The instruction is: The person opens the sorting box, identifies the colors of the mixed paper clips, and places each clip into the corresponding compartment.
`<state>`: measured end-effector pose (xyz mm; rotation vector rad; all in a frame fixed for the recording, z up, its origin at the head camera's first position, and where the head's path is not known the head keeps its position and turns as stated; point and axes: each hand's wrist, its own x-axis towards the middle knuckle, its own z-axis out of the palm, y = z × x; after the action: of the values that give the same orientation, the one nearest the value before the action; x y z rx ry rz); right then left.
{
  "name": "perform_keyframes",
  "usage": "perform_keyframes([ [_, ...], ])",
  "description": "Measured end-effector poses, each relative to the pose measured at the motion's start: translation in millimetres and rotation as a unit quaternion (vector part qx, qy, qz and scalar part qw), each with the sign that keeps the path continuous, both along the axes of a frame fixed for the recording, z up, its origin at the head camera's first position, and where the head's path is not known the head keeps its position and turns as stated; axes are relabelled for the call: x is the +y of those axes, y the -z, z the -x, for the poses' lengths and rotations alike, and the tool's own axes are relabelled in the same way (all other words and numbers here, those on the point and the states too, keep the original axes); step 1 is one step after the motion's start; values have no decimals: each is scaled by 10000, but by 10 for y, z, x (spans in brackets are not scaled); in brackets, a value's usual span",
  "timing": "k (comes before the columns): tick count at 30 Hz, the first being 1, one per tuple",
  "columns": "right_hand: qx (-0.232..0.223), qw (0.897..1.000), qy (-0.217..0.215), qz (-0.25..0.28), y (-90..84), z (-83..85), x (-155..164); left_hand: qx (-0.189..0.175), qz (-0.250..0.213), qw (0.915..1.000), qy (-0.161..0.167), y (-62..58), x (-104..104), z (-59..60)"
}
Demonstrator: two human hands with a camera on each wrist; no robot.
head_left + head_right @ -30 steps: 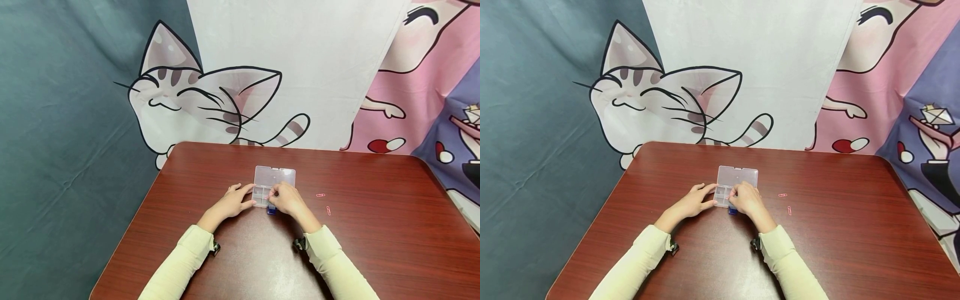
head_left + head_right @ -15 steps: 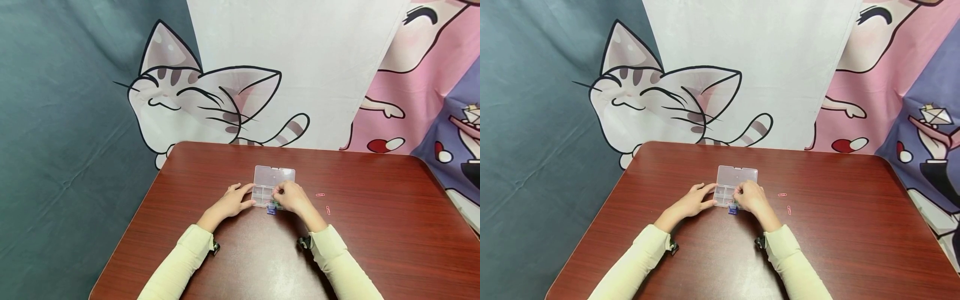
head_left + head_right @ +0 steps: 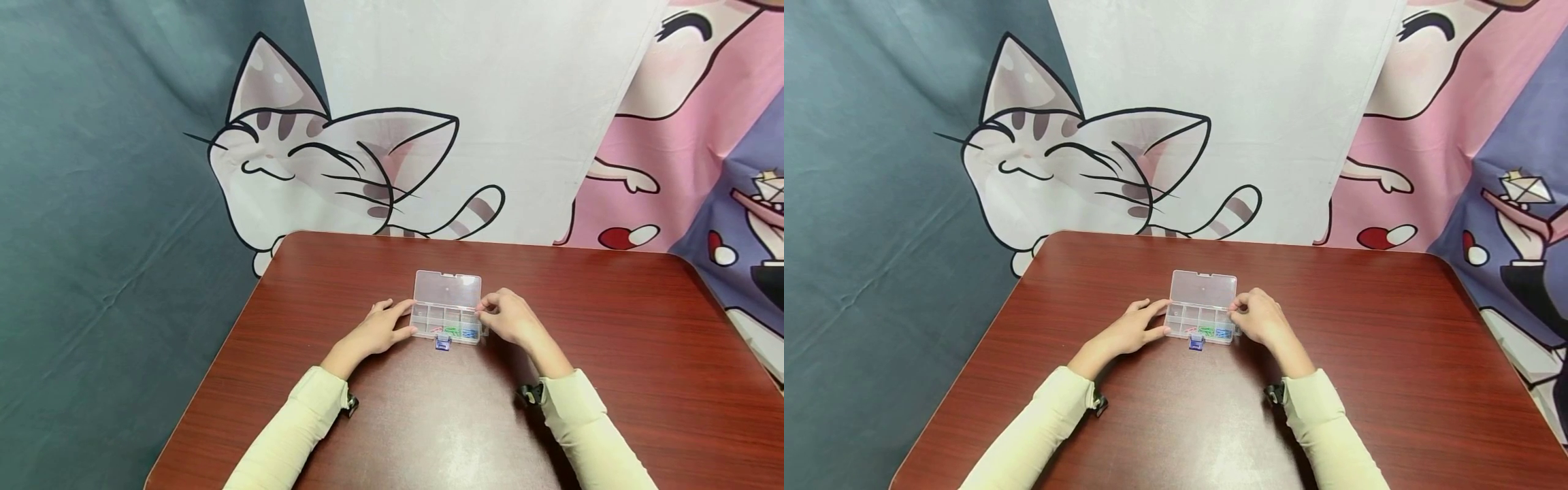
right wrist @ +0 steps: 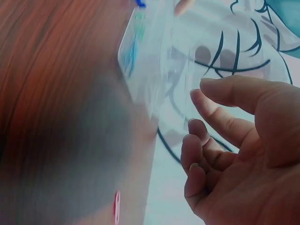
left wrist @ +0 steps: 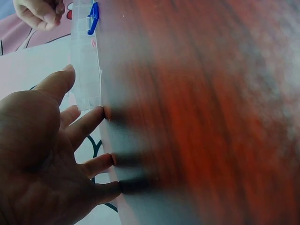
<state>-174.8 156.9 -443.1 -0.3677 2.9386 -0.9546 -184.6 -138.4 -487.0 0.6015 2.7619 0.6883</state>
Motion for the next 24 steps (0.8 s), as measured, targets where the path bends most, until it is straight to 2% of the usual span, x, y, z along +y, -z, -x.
perform_keyframes([
  [9, 16, 9998, 179, -109, -8, -19, 341, -26, -9, 10000, 20, -4, -4, -1],
  [24, 128, 9994, 85, -316, 50, -34, 694, -115, -12, 9999, -27, -10, -1, -12],
])
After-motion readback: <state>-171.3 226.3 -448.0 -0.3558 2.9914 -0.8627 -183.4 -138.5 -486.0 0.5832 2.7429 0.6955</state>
